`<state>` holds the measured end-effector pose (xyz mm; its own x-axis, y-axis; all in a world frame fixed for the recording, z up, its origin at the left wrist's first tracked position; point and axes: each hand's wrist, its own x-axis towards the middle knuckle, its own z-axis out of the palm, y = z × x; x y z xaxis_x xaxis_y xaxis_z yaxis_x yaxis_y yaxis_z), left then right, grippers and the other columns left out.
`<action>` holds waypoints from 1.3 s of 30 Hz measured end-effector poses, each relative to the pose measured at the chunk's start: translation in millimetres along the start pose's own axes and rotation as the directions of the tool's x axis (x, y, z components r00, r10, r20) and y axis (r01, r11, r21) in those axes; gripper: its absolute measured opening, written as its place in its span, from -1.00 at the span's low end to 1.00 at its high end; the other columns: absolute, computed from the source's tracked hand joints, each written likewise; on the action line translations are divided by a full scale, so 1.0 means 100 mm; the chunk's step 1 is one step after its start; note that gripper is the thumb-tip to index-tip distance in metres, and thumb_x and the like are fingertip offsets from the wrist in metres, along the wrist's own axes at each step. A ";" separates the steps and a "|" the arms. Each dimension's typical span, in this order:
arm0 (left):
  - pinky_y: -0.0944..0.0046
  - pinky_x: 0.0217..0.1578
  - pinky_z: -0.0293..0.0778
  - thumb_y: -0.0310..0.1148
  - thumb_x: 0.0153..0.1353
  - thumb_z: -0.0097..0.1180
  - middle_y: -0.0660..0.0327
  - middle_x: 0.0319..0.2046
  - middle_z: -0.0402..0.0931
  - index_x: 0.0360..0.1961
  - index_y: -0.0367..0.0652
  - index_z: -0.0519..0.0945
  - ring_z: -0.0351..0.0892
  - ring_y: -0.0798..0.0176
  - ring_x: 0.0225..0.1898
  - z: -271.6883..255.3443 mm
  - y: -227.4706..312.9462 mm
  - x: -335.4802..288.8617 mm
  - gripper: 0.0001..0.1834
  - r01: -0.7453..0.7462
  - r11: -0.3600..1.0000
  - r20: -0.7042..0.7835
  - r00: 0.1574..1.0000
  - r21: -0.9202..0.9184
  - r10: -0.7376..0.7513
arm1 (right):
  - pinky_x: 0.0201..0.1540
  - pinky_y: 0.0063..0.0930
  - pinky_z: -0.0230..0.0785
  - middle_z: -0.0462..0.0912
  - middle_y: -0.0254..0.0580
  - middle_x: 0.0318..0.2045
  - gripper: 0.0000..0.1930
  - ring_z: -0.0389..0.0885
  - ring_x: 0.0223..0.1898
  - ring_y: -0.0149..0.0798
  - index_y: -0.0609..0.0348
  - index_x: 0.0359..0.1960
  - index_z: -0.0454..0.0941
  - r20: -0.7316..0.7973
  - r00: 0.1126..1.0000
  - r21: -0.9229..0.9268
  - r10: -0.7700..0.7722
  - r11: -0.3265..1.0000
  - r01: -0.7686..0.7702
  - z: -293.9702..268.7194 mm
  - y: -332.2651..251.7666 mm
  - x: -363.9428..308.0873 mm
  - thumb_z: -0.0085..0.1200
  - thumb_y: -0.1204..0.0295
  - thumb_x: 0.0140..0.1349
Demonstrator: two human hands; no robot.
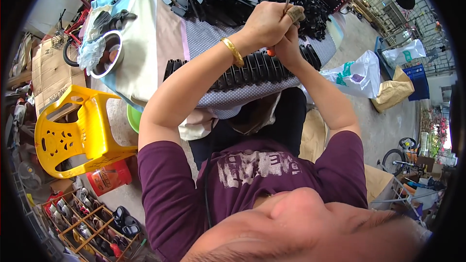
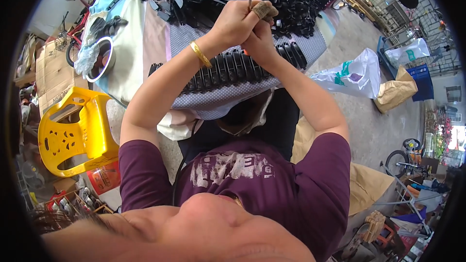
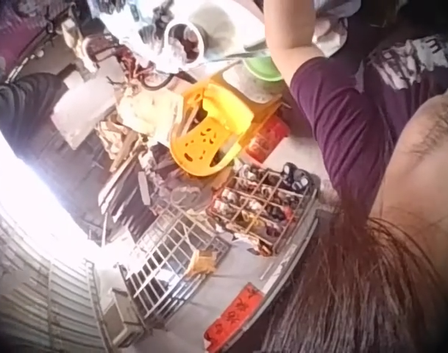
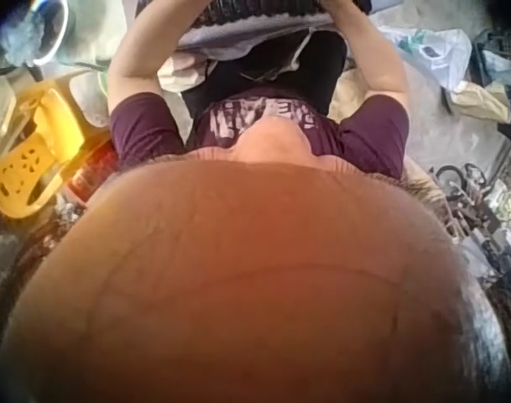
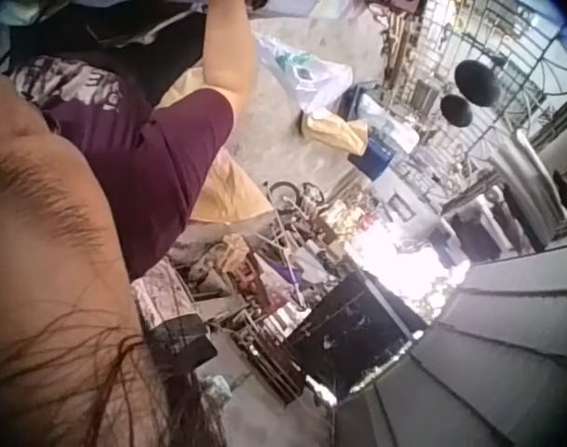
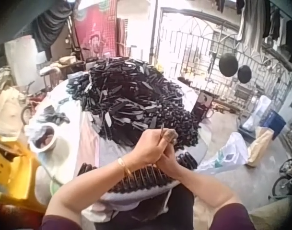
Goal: Assembling small black plastic components by hand and with the aid of a small screwdriver.
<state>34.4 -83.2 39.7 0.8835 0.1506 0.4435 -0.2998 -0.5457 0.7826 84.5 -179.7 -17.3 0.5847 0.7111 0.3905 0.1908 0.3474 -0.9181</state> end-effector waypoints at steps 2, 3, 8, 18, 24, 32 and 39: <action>0.31 -0.31 0.50 -0.29 0.26 -0.15 0.11 -0.48 0.61 -0.29 -0.25 0.62 0.62 0.21 -0.40 0.05 -0.13 -0.04 -0.68 -0.001 0.995 -0.060 0.998 -0.101 -0.005 | -0.62 -0.71 0.24 0.46 -0.38 -0.62 -0.89 0.42 -0.64 -0.56 0.21 -0.32 0.41 0.017 1.000 0.035 0.009 0.999 -0.010 0.05 0.06 0.02 -0.16 0.46 0.26; 0.23 -0.35 0.50 -0.23 0.22 -0.11 0.07 -0.49 0.61 -0.33 -0.21 0.64 0.62 0.07 -0.42 0.06 -0.18 -0.04 -0.68 -0.009 0.980 -0.123 0.992 -0.197 -0.016 | -0.55 -0.68 0.28 0.50 -0.37 -0.59 -0.89 0.46 -0.59 -0.51 0.25 -0.37 0.44 -0.045 0.998 0.002 -0.054 0.999 0.054 0.11 0.10 0.03 -0.10 0.47 0.21; 0.38 -0.35 0.51 -0.33 0.29 -0.13 0.12 -0.46 0.62 -0.30 -0.37 0.60 0.61 0.33 -0.42 0.03 -0.25 -0.10 -0.68 -0.035 0.981 -0.147 0.989 -0.189 0.007 | -0.42 -0.61 0.35 0.57 -0.32 -0.49 -0.86 0.53 -0.47 -0.41 0.31 -0.39 0.49 0.060 0.995 -0.289 -0.077 0.953 0.092 0.00 0.36 0.10 -0.06 0.47 0.15; 0.38 -0.30 0.51 -0.34 0.27 -0.11 0.11 -0.43 0.62 -0.25 -0.37 0.59 0.63 0.31 -0.36 0.07 -0.22 -0.10 -0.69 0.032 0.984 -0.100 0.994 -0.177 -0.050 | -0.50 -0.64 0.31 0.53 -0.37 -0.59 -0.87 0.49 -0.55 -0.48 0.29 -0.42 0.48 0.002 0.992 -0.138 -0.125 0.983 0.124 0.05 0.32 0.07 -0.04 0.46 0.16; 0.36 -0.26 0.51 -0.38 0.28 -0.17 0.09 -0.40 0.63 -0.22 -0.32 0.59 0.64 0.29 -0.33 -0.03 -0.18 -0.12 -0.70 0.016 0.999 -0.073 0.997 -0.029 -0.018 | -0.65 -0.73 0.21 0.46 -0.42 -0.63 -0.90 0.41 -0.66 -0.59 0.21 -0.41 0.43 0.011 1.000 0.001 -0.001 1.000 0.001 0.14 0.07 0.05 -0.07 0.46 0.20; 0.36 -0.29 0.52 -0.35 0.27 -0.17 0.09 -0.43 0.62 -0.24 -0.35 0.59 0.64 0.29 -0.36 -0.06 -0.27 -0.10 -0.68 0.111 0.984 -0.134 0.982 -0.142 -0.130 | -0.72 -0.73 0.18 0.44 -0.40 -0.67 -0.88 0.37 -0.74 -0.56 0.20 -0.38 0.40 0.052 0.997 -0.059 0.052 0.997 -0.049 0.15 0.11 0.13 -0.18 0.46 0.27; 0.36 -0.29 0.52 -0.41 0.24 -0.19 0.05 -0.43 0.61 -0.25 -0.39 0.59 0.63 0.30 -0.37 -0.15 -0.37 -0.11 -0.69 0.183 0.969 -0.119 0.972 -0.166 -0.203 | -0.73 -0.70 0.18 0.43 -0.39 -0.74 -0.80 0.39 -0.73 -0.55 0.25 -0.52 0.43 0.143 0.970 -0.035 0.199 0.980 -0.195 0.19 -0.02 0.21 -0.13 0.46 0.26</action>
<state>30.1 -52.4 12.5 0.8770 0.3551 0.3237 -0.1889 -0.3646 0.9118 81.4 -153.1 -6.3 0.4917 0.8461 0.2060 0.1007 0.1798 -0.9785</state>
